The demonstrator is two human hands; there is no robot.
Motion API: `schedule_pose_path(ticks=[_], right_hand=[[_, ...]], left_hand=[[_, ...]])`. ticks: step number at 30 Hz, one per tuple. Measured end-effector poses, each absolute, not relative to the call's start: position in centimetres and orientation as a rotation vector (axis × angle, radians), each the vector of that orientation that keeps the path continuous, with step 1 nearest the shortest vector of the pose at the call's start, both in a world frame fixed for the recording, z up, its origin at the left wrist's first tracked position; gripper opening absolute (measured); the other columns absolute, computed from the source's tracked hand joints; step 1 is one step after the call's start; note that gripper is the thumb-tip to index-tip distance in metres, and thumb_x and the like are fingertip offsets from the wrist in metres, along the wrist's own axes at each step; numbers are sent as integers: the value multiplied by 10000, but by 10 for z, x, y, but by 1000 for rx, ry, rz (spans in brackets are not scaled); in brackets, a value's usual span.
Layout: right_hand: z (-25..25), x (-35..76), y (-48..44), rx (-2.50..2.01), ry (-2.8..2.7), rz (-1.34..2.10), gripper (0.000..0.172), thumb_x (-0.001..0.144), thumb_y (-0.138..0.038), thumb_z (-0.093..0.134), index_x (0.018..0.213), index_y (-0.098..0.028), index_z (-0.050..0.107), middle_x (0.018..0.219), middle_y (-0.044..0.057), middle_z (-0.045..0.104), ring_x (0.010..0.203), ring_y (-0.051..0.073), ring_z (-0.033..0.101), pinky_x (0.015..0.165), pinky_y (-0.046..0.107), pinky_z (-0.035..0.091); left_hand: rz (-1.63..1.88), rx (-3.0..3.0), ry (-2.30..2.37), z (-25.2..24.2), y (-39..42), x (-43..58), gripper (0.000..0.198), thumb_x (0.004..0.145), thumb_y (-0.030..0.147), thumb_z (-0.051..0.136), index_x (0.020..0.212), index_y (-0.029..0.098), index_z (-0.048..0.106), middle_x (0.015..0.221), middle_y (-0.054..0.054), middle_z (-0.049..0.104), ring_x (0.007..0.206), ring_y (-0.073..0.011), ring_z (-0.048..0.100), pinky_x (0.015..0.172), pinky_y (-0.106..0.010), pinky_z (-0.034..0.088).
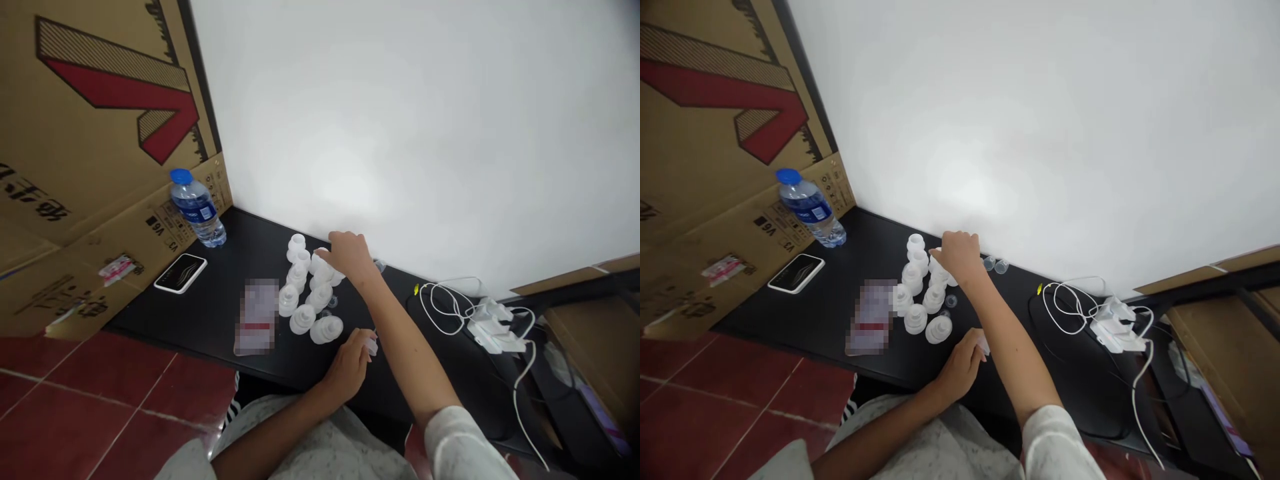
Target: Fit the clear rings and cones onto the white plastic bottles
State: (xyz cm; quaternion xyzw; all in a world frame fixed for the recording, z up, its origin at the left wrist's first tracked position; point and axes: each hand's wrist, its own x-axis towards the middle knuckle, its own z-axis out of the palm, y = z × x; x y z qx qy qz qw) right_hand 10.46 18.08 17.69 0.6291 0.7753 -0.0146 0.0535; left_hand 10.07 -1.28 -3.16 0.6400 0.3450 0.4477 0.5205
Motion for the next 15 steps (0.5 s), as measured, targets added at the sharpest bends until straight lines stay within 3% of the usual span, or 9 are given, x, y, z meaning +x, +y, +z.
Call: schedule_pose_path(ticks=[7,12,15], right_hand=[[167,86,211,1821,2233,-169,346,925,-371,876,1161,-152,749,1169,174,812,1130,349,786,1003,460,540],[181,103,200,1926,2276,-115,260,1036,-309,722,1235,-142,722,1218,193,796,1170,344,764,995,452,548],[192,142,170,2205,2434,-107,343,1071,-330,654,1369,-160,657,1132,148,795,1075,311,757,937,433,569]], left_hand=[[1085,1559,851,-38,-12,103,366,1064,82,397,1297,243,628,961,-12,589,809,-187,623,801,-333,536],[1080,1528,846,-35,-12,102,395,1053,65,395,1318,242,629,1024,-24,623,792,-172,634,828,-350,549],[1104,1462,857,-33,-12,101,388,1052,70,418,1333,240,623,1086,-38,661,792,-162,655,864,-365,574]])
